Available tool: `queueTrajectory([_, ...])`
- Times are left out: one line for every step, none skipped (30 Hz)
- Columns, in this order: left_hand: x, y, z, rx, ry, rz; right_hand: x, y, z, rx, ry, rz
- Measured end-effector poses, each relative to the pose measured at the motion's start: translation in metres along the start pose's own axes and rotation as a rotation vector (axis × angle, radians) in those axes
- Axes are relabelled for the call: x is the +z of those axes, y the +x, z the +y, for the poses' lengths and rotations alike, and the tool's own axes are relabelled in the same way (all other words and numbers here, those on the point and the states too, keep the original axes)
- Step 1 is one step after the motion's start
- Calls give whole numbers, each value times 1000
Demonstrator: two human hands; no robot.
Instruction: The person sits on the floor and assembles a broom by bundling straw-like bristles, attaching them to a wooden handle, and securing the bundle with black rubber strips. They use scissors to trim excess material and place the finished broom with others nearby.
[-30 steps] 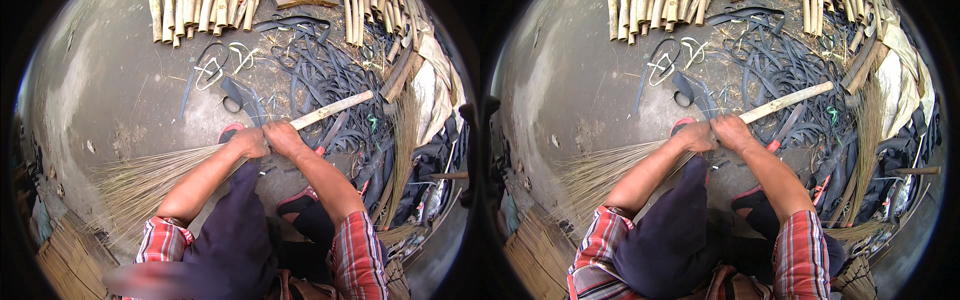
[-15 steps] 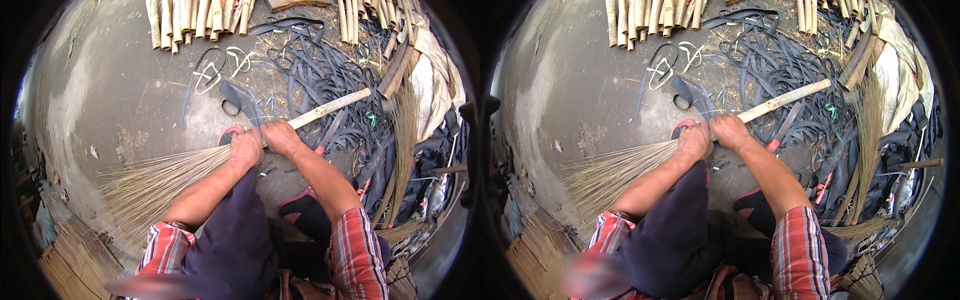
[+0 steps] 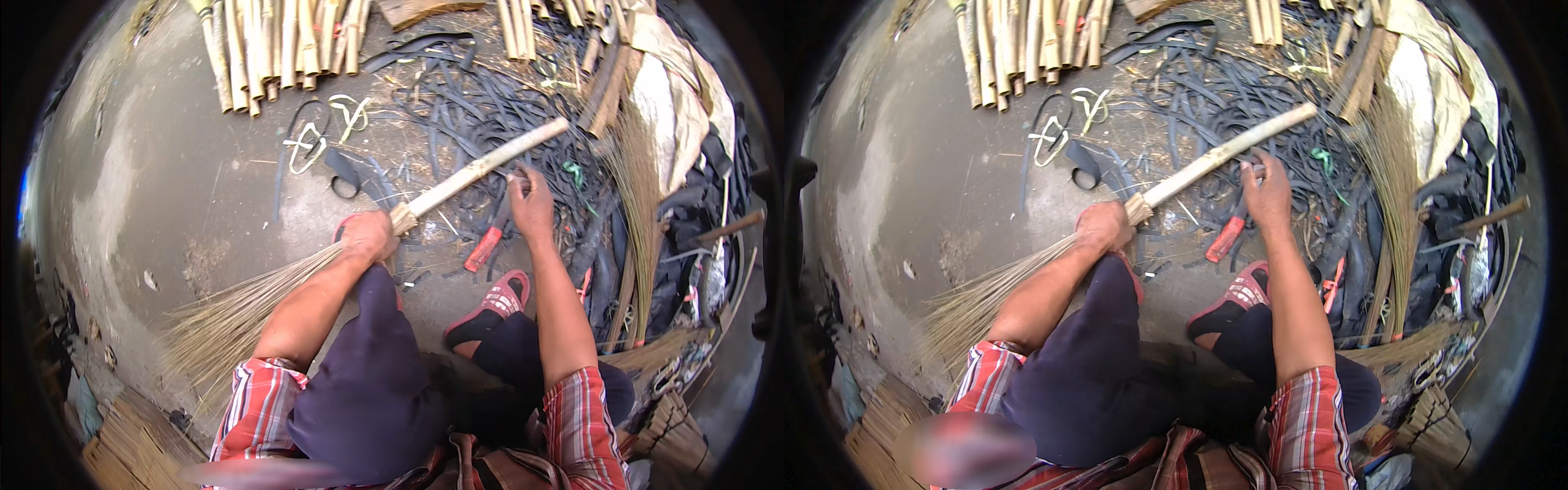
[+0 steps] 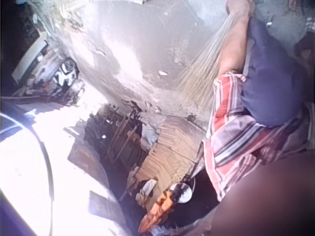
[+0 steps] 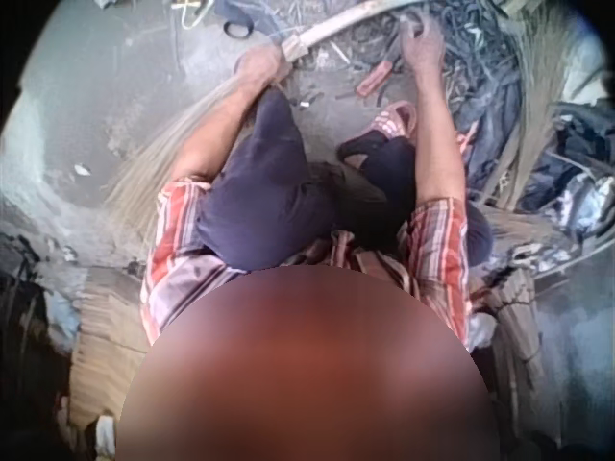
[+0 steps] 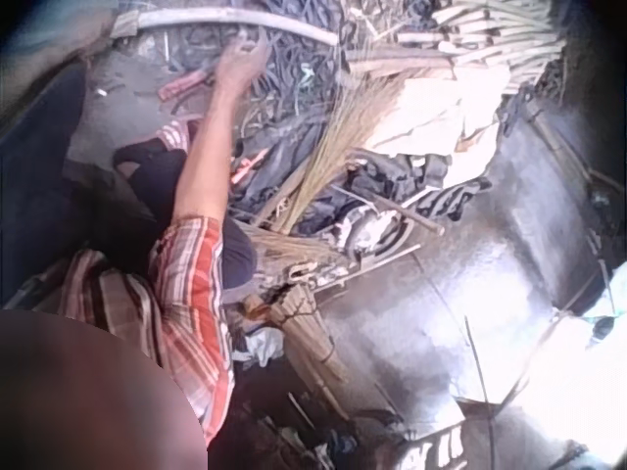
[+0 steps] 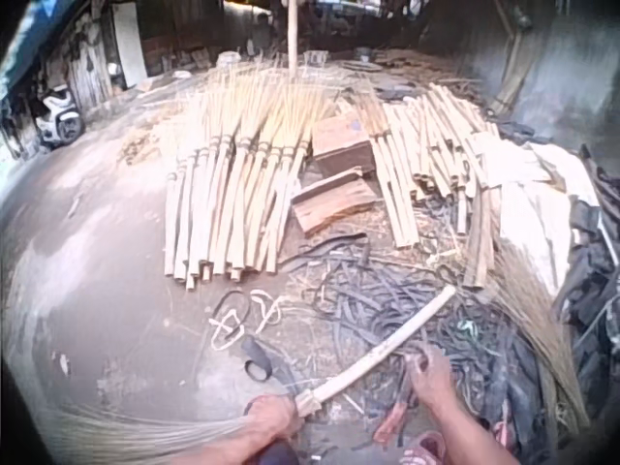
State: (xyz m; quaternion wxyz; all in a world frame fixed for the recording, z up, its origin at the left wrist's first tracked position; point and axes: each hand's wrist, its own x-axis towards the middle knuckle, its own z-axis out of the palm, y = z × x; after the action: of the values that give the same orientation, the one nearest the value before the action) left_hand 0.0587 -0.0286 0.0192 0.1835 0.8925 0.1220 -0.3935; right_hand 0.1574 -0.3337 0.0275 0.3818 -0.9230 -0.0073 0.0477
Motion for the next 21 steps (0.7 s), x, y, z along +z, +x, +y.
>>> queueTrajectory([1,1,0,-21,-16,16,-21,-2,23,150,58,131])
queueTrajectory([1,3,1,-15,8,16,-38,-13,45,235,-59,204])
queueTrajectory([2,4,3,-25,22,20,-50,-25,65,314,-169,271])
queueTrajectory([3,4,4,-14,39,17,-58,-32,82,438,-270,347])
queueTrajectory([4,4,4,-5,54,20,-60,-45,96,443,-308,286])
queueTrajectory([4,4,5,-7,75,33,-57,-58,105,397,-294,208])
queueTrajectory([3,4,6,-10,68,29,-52,-69,112,361,-293,127])
queueTrajectory([4,3,6,-25,63,28,-43,-76,116,275,-401,48])
queueTrajectory([4,3,7,-45,56,36,-37,-80,118,199,-442,-13])
queueTrajectory([4,2,7,-36,55,39,-27,-85,118,136,-466,-72])
queueTrajectory([4,1,8,-39,58,30,-20,-88,118,117,-498,-97])
queueTrajectory([3,1,9,-42,62,26,-14,-87,116,67,-514,-100])
queueTrajectory([3,1,10,-40,69,35,-10,-86,115,18,-533,-98])
queueTrajectory([3,0,11,-41,71,29,-7,-84,114,33,-522,-118])
queueTrajectory([3,0,12,-42,78,31,-8,-82,113,-12,-607,-152])
queueTrajectory([2,0,13,-53,90,34,-9,-81,112,-52,-684,-179])
queueTrajectory([2,-1,14,-41,76,39,-13,-80,111,-53,-769,-242])
queueTrajectory([3,-1,13,-43,67,45,-18,-80,110,-120,-761,-221])
queueTrajectory([3,-2,13,-57,62,54,-24,-81,107,-89,-706,-310])
queueTrajectory([3,-2,12,-38,54,52,-33,-81,105,-9,-650,-456])
queueTrajectory([4,-2,11,-30,48,52,-43,-81,101,69,-595,-604])
